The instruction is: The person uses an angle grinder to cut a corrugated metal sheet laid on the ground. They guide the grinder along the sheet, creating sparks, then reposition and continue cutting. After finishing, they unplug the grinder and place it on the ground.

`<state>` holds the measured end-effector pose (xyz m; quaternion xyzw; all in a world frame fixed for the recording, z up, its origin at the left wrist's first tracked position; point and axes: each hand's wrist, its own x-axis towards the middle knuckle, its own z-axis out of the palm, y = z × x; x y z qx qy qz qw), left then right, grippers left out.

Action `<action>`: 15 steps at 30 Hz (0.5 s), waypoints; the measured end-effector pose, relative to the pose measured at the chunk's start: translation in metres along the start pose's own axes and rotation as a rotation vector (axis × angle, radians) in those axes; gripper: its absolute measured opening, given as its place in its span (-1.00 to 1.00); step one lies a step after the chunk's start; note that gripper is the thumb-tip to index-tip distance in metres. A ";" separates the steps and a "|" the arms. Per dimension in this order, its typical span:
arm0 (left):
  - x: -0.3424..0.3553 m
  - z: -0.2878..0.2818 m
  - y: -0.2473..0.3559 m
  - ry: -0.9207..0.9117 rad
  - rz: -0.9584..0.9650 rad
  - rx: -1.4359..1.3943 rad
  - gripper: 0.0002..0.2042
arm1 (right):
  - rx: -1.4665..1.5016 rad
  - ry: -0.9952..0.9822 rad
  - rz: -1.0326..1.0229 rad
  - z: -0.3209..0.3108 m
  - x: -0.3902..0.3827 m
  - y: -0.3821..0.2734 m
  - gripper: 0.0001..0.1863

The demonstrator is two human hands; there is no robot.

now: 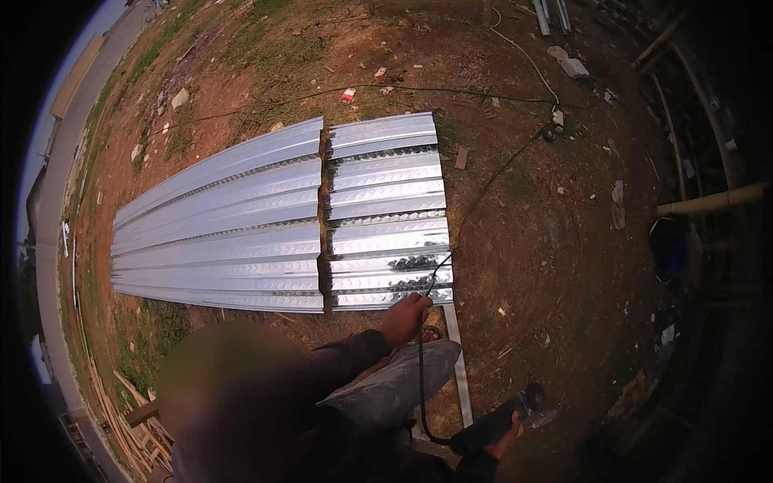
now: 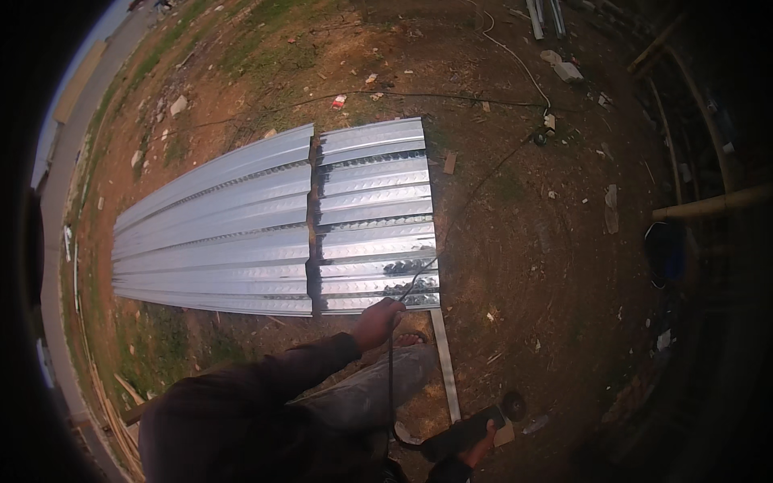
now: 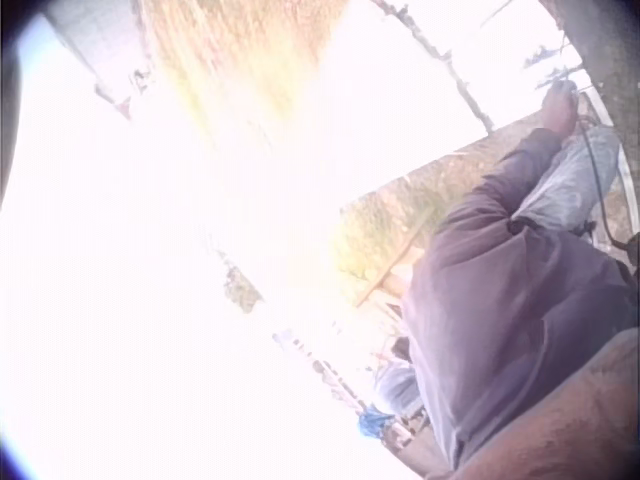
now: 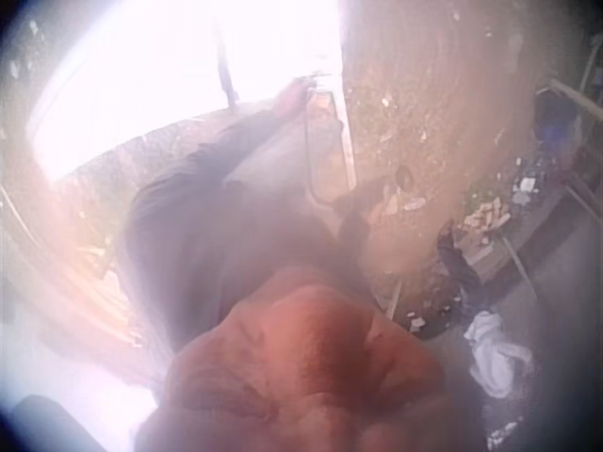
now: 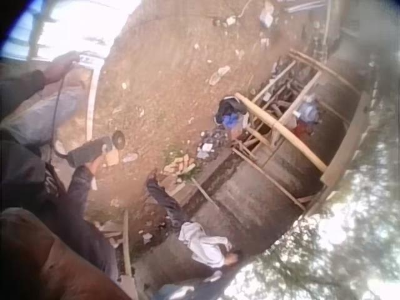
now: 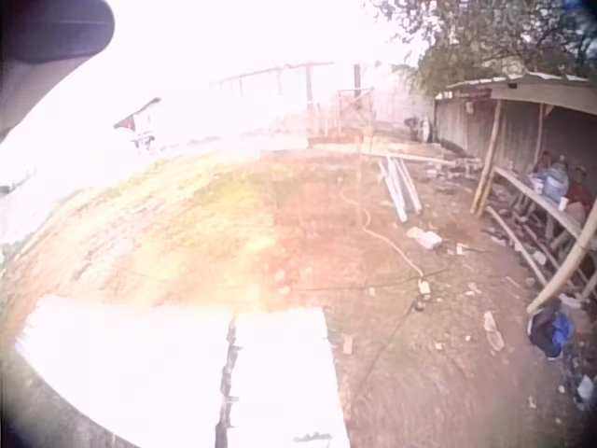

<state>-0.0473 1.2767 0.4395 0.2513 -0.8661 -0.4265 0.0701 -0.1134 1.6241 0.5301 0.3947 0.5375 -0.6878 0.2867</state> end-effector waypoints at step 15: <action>0.420 0.040 0.152 0.077 -0.093 -0.317 -0.82 | -0.077 -0.089 0.051 0.222 0.185 -0.325 -0.53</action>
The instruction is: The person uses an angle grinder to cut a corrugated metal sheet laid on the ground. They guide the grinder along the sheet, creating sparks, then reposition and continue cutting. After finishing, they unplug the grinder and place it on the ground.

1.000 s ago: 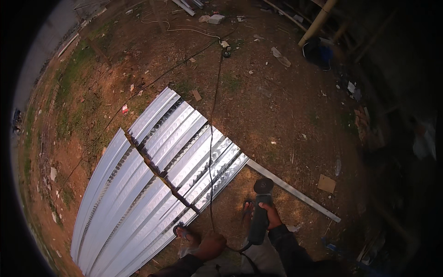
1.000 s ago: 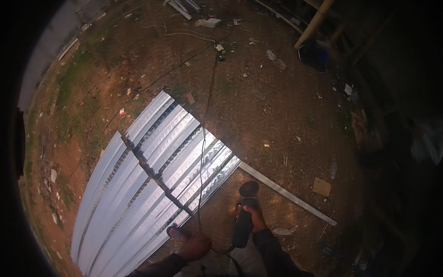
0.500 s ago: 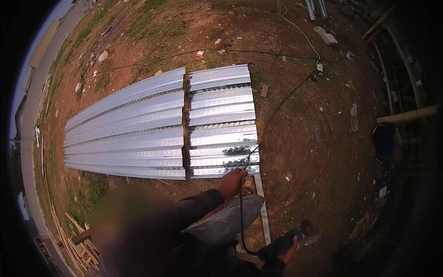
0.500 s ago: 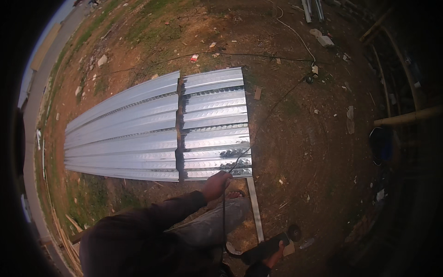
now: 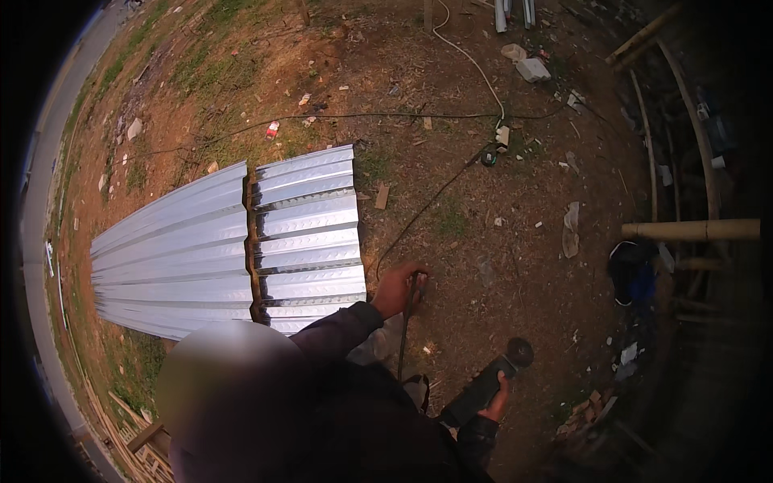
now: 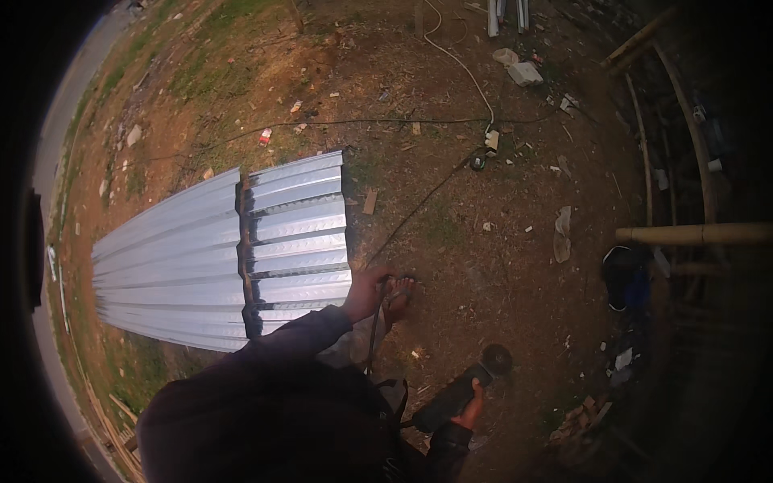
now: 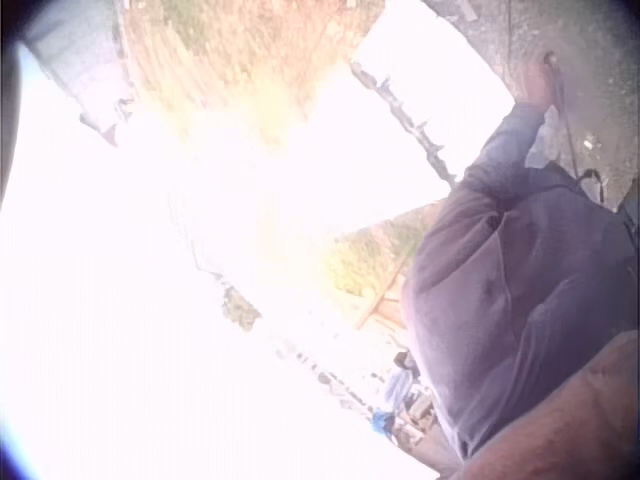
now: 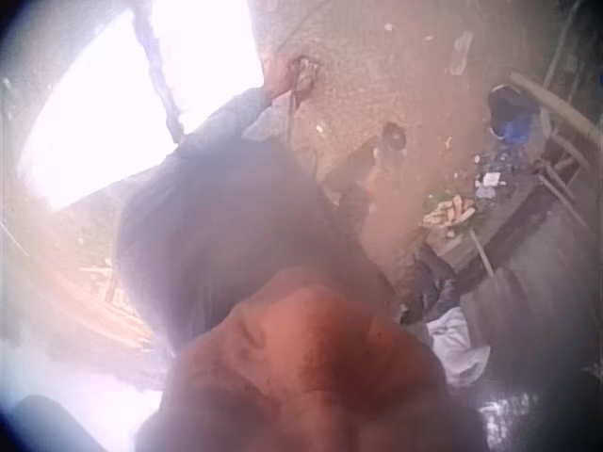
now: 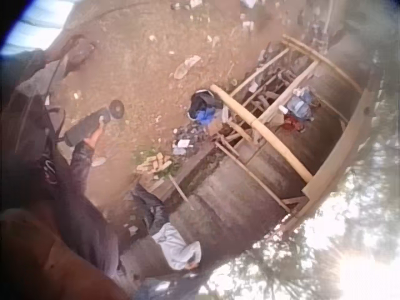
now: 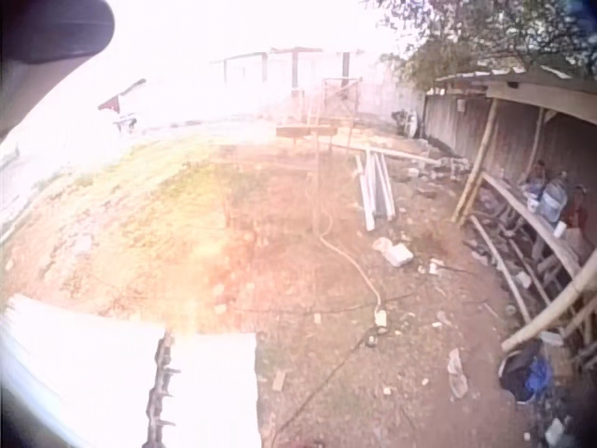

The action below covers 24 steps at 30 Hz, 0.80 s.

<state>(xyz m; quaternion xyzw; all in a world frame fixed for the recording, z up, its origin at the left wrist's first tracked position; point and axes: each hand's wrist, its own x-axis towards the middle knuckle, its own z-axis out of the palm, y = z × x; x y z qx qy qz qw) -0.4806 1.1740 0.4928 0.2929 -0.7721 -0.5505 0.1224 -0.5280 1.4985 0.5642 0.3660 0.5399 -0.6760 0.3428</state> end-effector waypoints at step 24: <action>0.393 0.203 -0.197 -1.573 -0.562 0.917 -0.72 | -0.196 -0.280 0.148 0.194 0.778 -0.321 -0.41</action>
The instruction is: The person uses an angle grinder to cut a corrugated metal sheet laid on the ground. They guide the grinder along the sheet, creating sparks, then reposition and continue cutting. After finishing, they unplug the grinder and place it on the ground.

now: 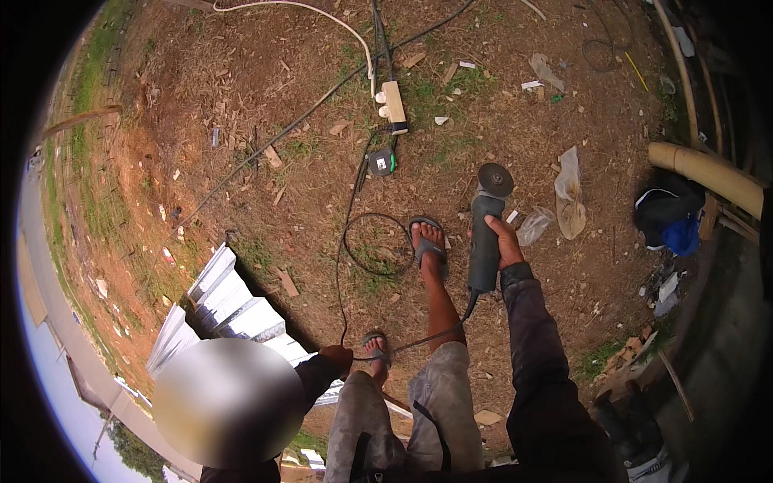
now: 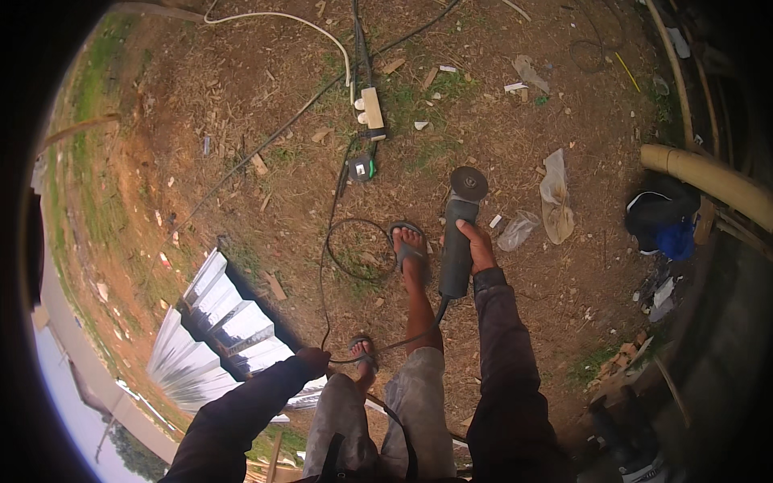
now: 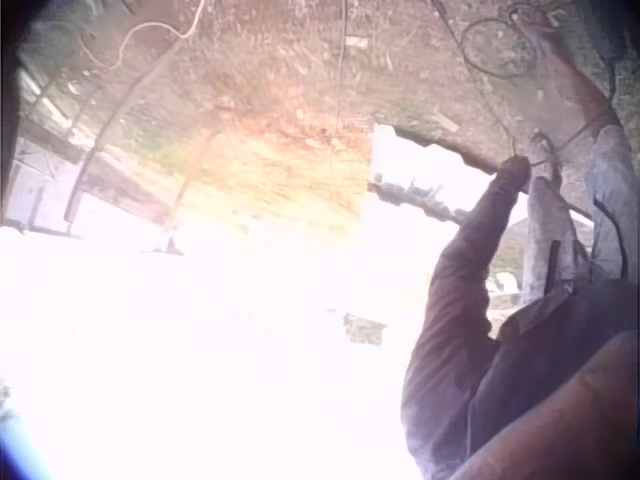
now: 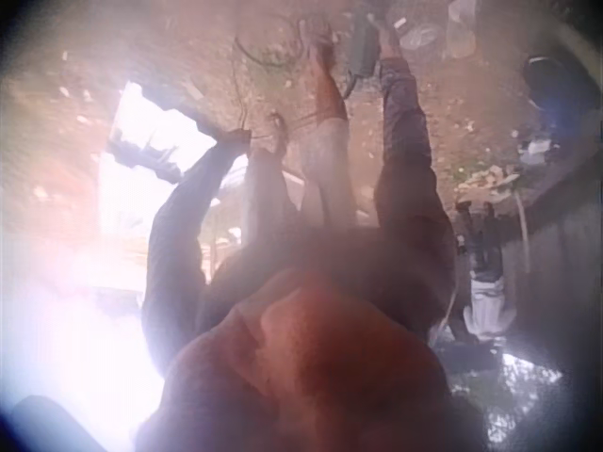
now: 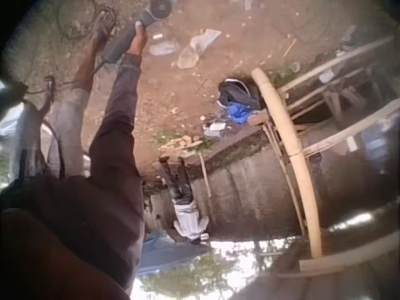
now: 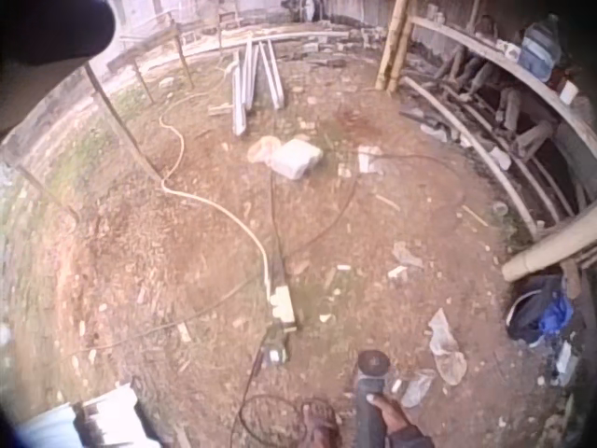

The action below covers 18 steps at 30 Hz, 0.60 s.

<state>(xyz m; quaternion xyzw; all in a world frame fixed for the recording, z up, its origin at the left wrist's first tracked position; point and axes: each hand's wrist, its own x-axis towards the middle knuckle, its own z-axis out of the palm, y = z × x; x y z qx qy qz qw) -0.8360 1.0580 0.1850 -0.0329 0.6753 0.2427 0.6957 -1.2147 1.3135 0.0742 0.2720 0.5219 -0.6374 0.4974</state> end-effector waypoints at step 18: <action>0.248 -0.353 -0.083 1.473 0.070 -0.509 -0.67 | -0.550 0.272 -0.395 -0.017 0.287 -0.083 -0.36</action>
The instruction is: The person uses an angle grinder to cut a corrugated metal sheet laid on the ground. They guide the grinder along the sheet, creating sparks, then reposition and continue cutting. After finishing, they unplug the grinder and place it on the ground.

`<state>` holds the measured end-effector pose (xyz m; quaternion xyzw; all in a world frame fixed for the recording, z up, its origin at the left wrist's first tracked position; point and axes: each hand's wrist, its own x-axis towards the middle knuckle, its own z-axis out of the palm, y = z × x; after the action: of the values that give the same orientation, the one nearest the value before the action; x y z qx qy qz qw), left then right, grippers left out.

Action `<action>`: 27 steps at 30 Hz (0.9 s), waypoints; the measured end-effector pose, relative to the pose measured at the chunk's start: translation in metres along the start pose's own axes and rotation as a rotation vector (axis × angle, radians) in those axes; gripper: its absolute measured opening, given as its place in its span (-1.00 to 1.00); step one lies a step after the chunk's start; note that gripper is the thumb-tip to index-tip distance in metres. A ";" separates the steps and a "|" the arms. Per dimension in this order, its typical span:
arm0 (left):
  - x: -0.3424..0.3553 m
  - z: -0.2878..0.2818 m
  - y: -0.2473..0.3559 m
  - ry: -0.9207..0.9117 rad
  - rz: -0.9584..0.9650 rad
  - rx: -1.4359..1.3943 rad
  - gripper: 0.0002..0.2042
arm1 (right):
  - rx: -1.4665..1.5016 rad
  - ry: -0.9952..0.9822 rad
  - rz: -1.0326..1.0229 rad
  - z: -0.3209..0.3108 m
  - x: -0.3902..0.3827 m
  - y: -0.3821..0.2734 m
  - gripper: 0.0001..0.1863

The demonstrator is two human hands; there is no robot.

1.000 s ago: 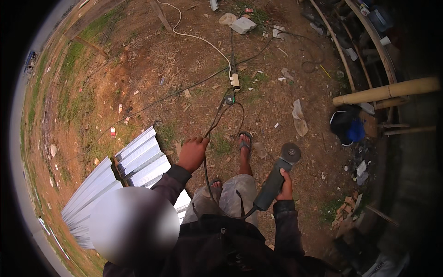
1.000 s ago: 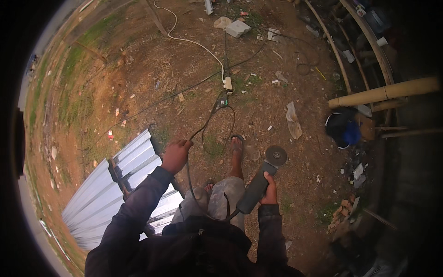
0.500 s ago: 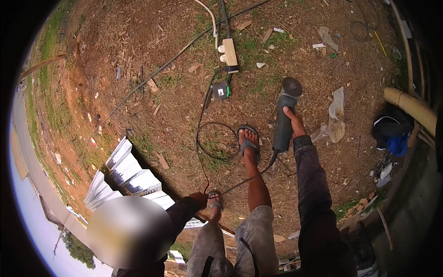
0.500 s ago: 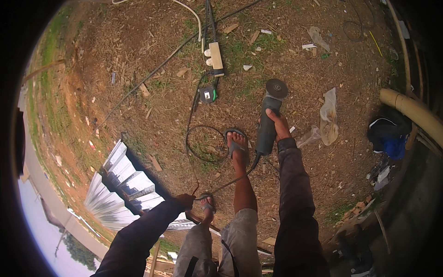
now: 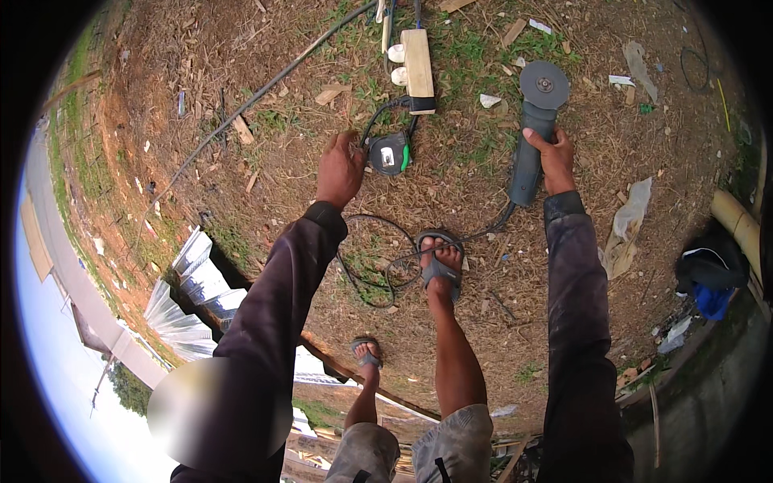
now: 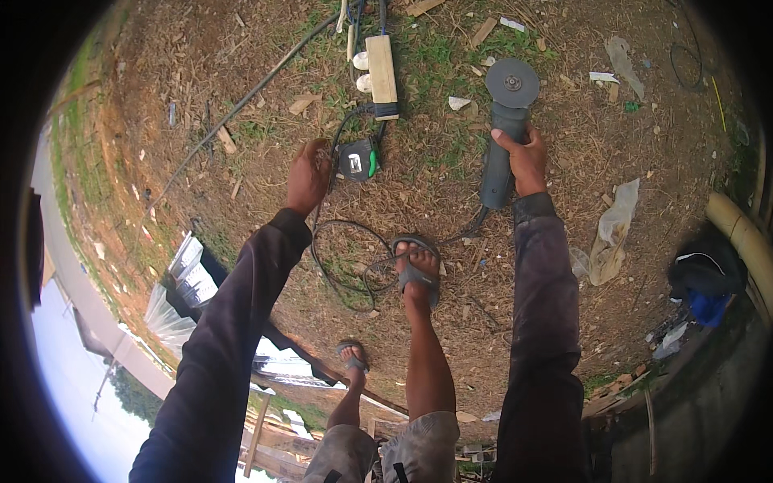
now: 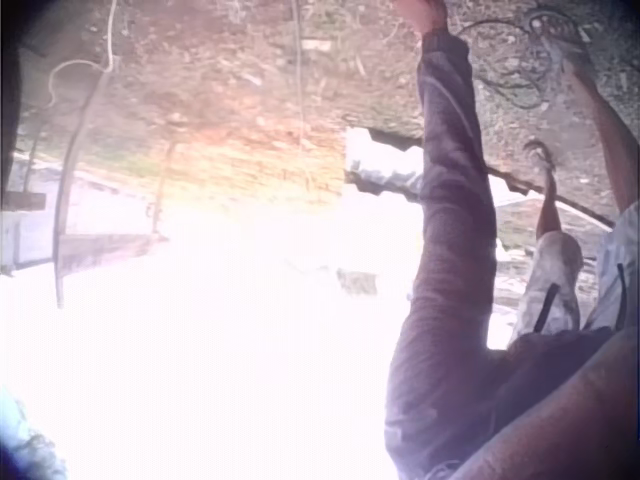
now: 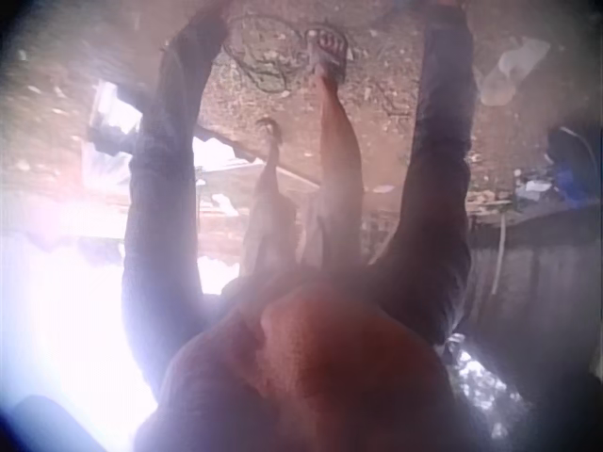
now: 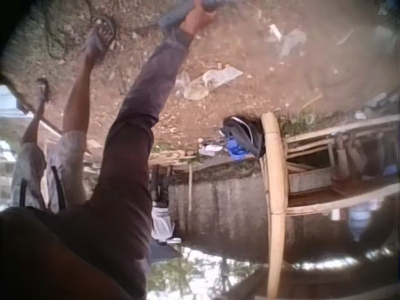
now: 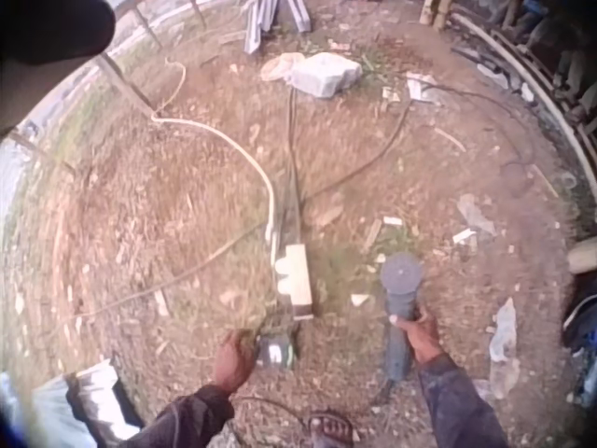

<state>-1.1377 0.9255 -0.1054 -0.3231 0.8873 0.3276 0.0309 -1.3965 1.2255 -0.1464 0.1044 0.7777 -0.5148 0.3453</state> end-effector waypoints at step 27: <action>0.106 -0.014 0.088 -0.245 -0.232 -0.191 -0.63 | 0.165 -0.226 0.198 0.174 -0.032 -0.079 -0.39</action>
<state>-1.2713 0.9088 -0.0731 -0.3824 0.7985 0.4416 0.1456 -1.3387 1.0447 -0.1082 0.1501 0.6748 -0.5490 0.4698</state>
